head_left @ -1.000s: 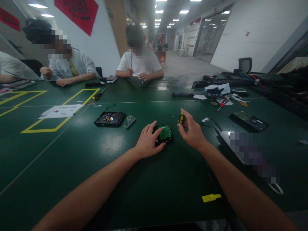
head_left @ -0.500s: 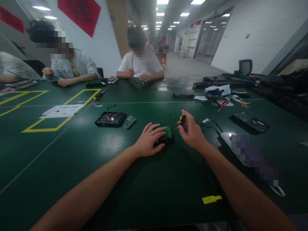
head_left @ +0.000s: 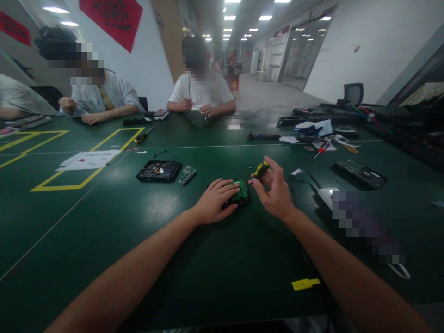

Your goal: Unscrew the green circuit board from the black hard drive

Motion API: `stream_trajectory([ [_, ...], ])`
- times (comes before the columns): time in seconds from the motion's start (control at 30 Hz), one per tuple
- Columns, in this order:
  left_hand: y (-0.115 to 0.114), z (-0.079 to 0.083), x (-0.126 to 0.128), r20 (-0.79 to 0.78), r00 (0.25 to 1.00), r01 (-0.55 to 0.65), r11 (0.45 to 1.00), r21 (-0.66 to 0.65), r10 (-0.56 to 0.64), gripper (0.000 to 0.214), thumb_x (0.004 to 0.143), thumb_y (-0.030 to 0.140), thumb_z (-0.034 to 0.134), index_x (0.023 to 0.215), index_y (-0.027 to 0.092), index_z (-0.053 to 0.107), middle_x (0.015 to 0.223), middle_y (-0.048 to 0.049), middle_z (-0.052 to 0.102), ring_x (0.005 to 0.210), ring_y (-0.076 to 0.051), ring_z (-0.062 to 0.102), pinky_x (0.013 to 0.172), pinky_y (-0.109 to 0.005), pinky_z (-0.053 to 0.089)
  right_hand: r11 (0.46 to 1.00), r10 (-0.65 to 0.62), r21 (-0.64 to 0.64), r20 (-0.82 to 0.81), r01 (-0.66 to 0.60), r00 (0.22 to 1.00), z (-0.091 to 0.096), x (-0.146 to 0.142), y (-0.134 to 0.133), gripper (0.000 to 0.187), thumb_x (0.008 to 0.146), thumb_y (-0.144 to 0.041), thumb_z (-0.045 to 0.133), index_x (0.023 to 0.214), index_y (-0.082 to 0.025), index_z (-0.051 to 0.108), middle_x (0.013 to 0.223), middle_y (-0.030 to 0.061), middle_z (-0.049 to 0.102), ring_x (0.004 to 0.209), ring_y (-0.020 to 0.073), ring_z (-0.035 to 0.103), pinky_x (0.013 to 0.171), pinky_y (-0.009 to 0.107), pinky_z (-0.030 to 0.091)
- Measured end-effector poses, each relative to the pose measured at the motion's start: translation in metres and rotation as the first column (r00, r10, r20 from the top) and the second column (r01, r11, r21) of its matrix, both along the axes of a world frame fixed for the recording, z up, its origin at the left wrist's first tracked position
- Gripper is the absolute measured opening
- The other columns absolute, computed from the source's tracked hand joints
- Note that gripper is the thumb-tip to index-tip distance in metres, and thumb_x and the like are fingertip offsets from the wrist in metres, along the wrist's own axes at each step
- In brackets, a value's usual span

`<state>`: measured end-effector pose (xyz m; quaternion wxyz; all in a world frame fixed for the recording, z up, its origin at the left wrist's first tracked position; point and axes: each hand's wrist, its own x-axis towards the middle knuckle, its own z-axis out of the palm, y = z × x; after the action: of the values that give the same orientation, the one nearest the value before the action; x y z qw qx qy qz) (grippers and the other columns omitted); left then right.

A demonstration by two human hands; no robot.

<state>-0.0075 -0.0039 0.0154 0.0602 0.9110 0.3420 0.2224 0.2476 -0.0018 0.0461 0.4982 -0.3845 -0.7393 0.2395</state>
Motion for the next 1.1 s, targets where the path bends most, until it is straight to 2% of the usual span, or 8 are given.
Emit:
stream_trajectory([
  [0.17, 0.001, -0.002, 0.000, 0.010, 1.000, 0.005, 1.000, 0.008, -0.005, 0.051, 0.100, 0.041, 0.062, 0.149, 0.027, 0.056, 0.154, -0.0086, 0.061, 0.149, -0.031, 0.050, 0.128, -0.062, 0.031, 0.999, -0.009, 0.031, -0.003, 0.009, 1.000, -0.005, 0.000, 0.004, 0.070, 0.103, -0.033, 0.060, 0.163, -0.032, 0.023, 0.123, 0.0099, 0.071, 0.105, 0.0253, 0.077, 0.101, 0.049, 0.064],
  [0.3, 0.003, -0.005, -0.001, 0.014, 1.000, 0.012, 1.000, 0.017, -0.012, 0.052, 0.100, 0.042, 0.063, 0.148, 0.026, 0.057, 0.154, -0.0091, 0.061, 0.148, -0.032, 0.051, 0.127, -0.062, 0.031, 0.992, -0.010, 0.121, -0.044, 0.015, 0.999, -0.009, 0.001, 0.009, 0.070, 0.100, -0.032, 0.066, 0.160, -0.033, 0.029, 0.122, 0.0095, 0.071, 0.100, 0.0256, 0.076, 0.093, 0.050, 0.066],
  [0.5, 0.004, -0.007, -0.002, 0.011, 1.000, 0.009, 0.999, 0.039, -0.010, 0.053, 0.100, 0.045, 0.063, 0.148, 0.024, 0.057, 0.155, -0.0098, 0.059, 0.148, -0.033, 0.049, 0.126, -0.061, 0.033, 0.973, -0.142, 0.177, -0.041, 0.147, 0.989, -0.006, 0.006, 0.014, 0.071, 0.094, -0.030, 0.073, 0.153, -0.034, 0.034, 0.111, 0.0056, 0.068, 0.081, 0.0210, 0.070, 0.076, 0.044, 0.065],
  [0.67, 0.004, -0.008, -0.003, 0.021, 1.000, 0.003, 0.999, 0.042, -0.004, 0.053, 0.099, 0.045, 0.064, 0.147, 0.024, 0.058, 0.155, -0.0099, 0.059, 0.147, -0.034, 0.049, 0.125, -0.061, 0.034, 0.971, -0.167, 0.162, -0.083, 0.179, 0.982, -0.006, 0.009, 0.017, 0.068, 0.094, -0.028, 0.072, 0.150, -0.035, 0.034, 0.124, 0.0087, 0.064, 0.093, 0.0232, 0.072, 0.075, 0.042, 0.066],
  [0.83, 0.002, -0.005, -0.002, 0.027, 1.000, -0.007, 0.999, 0.034, 0.006, 0.053, 0.097, 0.044, 0.067, 0.146, 0.025, 0.060, 0.155, -0.0102, 0.059, 0.148, -0.036, 0.047, 0.124, -0.063, 0.035, 0.984, -0.090, 0.140, -0.130, 0.108, 0.987, -0.012, 0.008, 0.020, 0.056, 0.101, -0.027, 0.062, 0.149, -0.037, 0.037, 0.125, 0.0085, 0.061, 0.103, 0.0250, 0.075, 0.071, 0.039, 0.070],
  [1.1, 0.001, -0.005, -0.001, 0.027, 0.999, -0.043, 0.999, 0.008, 0.042, 0.054, 0.095, 0.044, 0.069, 0.146, 0.027, 0.061, 0.155, -0.0091, 0.059, 0.150, -0.038, 0.043, 0.126, -0.068, 0.027, 0.990, -0.129, 0.052, -0.028, 0.130, 0.991, -0.016, 0.006, 0.024, 0.060, 0.102, -0.034, 0.062, 0.157, -0.036, 0.039, 0.130, 0.0105, 0.064, 0.094, 0.0243, 0.076, 0.078, 0.046, 0.072],
])
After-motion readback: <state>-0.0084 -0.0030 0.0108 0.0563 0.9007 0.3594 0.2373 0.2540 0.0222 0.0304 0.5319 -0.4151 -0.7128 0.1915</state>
